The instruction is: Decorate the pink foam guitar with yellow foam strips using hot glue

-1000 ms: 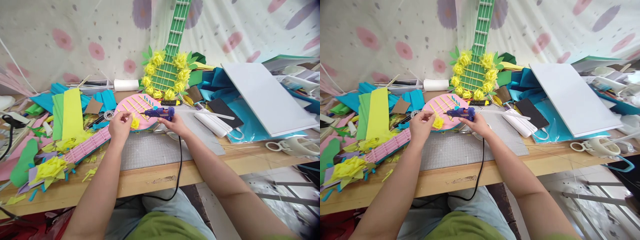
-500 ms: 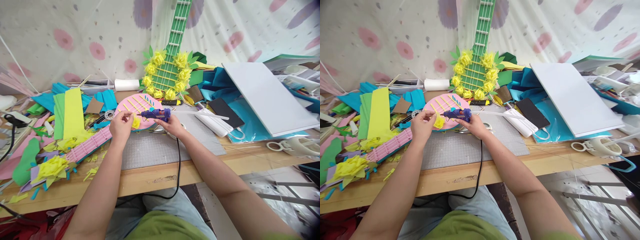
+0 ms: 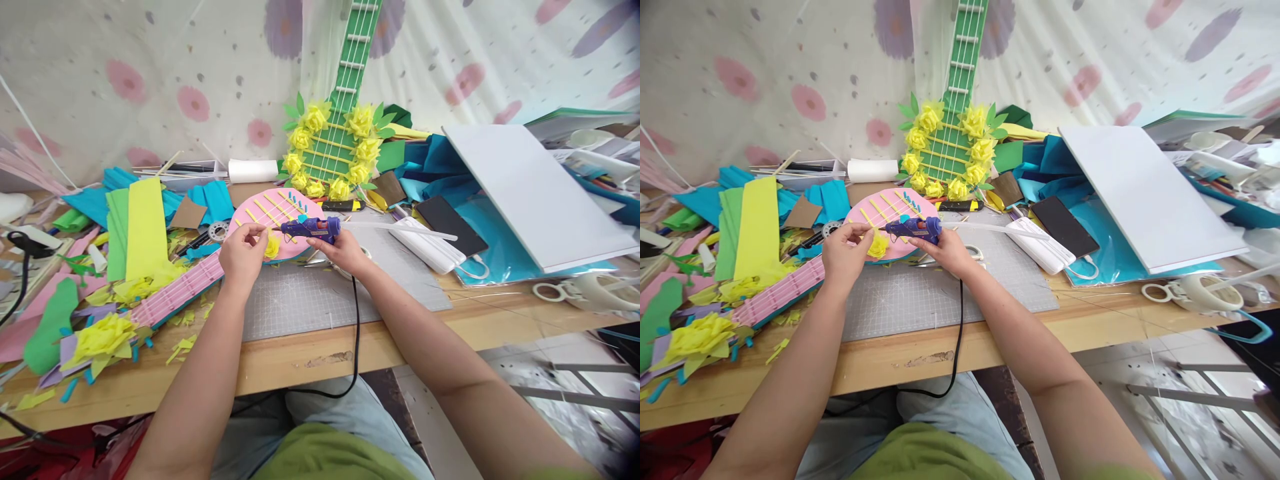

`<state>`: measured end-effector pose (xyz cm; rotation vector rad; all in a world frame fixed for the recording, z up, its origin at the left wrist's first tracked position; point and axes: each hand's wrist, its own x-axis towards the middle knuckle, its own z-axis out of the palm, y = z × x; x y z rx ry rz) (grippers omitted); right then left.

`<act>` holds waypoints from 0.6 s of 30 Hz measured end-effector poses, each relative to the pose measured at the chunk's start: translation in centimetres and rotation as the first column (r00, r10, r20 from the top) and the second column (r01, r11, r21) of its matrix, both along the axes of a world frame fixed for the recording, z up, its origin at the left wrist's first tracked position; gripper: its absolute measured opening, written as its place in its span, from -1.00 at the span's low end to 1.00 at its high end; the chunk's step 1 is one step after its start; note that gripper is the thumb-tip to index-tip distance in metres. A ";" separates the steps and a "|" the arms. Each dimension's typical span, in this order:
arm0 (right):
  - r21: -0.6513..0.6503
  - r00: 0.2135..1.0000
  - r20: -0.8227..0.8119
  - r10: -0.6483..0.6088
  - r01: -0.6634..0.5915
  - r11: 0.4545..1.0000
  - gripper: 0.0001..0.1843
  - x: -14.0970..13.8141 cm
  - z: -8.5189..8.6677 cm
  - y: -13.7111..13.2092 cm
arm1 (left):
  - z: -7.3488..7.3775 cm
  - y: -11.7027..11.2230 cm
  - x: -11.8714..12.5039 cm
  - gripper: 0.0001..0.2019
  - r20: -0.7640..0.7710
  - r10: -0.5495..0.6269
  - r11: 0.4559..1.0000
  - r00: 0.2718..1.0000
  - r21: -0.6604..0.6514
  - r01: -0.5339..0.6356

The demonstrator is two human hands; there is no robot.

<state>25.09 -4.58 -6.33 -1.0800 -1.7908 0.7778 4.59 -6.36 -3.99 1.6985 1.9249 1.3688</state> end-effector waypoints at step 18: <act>-0.002 0.966 -0.015 -0.260 0.260 0.966 -0.49 1.4 -0.2 1.4 | -0.2 0.0 0.0 -0.80 -0.009 -0.035 0.999 0.999 -0.015 0.035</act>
